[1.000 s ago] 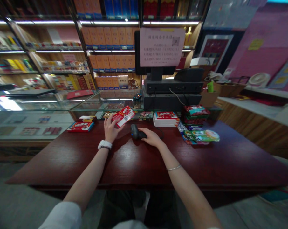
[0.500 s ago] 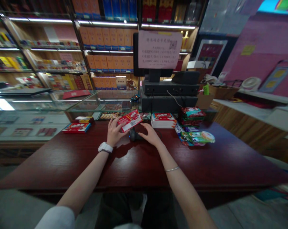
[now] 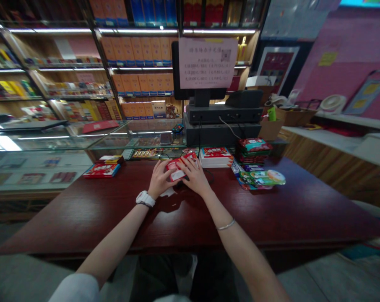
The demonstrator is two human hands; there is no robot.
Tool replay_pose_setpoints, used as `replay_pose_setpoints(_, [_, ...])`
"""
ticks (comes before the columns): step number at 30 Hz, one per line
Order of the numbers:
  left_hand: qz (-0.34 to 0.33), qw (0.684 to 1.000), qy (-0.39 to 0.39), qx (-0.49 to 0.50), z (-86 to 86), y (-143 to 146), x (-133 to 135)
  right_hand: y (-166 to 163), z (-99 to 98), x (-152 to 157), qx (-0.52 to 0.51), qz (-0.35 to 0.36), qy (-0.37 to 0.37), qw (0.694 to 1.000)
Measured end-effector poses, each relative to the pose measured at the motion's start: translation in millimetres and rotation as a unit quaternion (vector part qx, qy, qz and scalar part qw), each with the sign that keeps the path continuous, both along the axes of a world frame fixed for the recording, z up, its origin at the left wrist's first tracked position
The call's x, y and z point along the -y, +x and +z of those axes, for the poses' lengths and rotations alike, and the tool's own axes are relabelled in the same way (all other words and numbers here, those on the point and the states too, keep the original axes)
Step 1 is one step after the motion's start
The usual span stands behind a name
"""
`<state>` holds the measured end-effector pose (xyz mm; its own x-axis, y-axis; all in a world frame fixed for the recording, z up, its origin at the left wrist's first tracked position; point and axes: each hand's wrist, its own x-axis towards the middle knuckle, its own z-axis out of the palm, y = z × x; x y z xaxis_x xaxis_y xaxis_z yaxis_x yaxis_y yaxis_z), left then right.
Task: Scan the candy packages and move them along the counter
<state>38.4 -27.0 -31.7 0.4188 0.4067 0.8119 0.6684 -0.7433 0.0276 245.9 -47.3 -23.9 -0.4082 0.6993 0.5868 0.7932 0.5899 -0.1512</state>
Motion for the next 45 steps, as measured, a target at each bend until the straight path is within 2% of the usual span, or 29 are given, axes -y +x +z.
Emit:
replay_pose_setpoints(7, [-0.038,0.999,0.002,0.028,-2.9,6.0,1.0,-5.6,1.1,6.3,0.052,0.031,0.028,0.998])
replay_pose_setpoints(14, [-0.062,0.998,-0.019,0.019,-2.7,5.9,0.6,-7.9,5.6,10.0,0.130,0.033,0.018,0.991])
replay_pose_setpoints(22, [-0.059,0.998,-0.021,0.028,0.2,6.2,1.9,-15.0,5.7,13.8,0.133,0.002,0.034,0.990])
replay_pose_setpoints(33, [-0.066,0.997,-0.035,0.017,1.0,8.1,3.0,-17.8,9.2,15.8,0.135,0.002,0.038,0.990])
replay_pose_setpoints(39, [-0.063,0.996,-0.022,0.062,3.9,6.6,4.5,-5.7,9.4,10.2,0.089,-0.024,0.083,0.992])
replay_pose_setpoints(45, [-0.029,0.998,-0.042,0.031,2.1,0.2,-3.9,12.9,5.5,-2.5,-0.047,-0.018,0.182,0.982])
